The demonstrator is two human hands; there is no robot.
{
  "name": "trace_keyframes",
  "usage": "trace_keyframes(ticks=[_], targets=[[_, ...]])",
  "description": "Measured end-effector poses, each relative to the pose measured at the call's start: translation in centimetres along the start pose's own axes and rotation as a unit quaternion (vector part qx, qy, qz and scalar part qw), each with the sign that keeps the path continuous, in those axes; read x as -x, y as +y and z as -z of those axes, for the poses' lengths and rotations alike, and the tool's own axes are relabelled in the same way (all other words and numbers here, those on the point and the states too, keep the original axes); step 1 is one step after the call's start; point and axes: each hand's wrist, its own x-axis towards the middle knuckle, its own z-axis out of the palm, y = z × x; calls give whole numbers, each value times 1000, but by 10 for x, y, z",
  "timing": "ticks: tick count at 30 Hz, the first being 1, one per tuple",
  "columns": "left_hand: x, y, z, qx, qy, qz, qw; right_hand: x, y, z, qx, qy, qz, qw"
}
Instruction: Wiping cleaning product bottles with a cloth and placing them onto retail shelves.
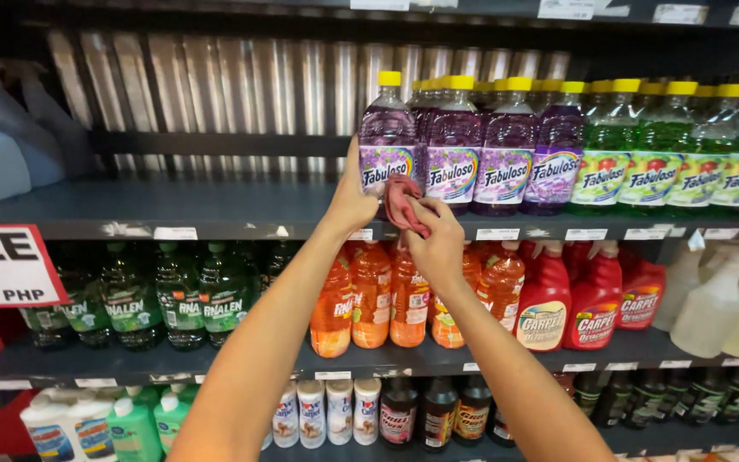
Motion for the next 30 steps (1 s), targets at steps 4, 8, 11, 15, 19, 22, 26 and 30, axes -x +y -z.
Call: trace_keyframes(ticks=[4,8,11,15,19,22,26,30], targets=[[-9,-1,-6,-12,-37,16,999,-3,-1,1,42,-24,2,999],[-14,5,-13,-37,-63,8,997,-10,-9,5,138,-74,-20,988],[-16,-7,-14,-6,-48,7,999,-13,-9,7,166,-109,-32,980],[-24,-38,-21,-47,-39,23,998,-18,-22,16,205,-171,-68,961],[-41,-98,-16,-54,36,57,996,-21,-33,25,202,-218,-98,950],[-4,-57,-15,-67,132,-4,989,-18,-51,37,133,-238,-161,949],[91,24,-10,-66,143,-170,973,28,-15,31,-69,-201,-91,973],[159,2,2,-47,27,1,999,76,5,19,-204,-208,-246,924]])
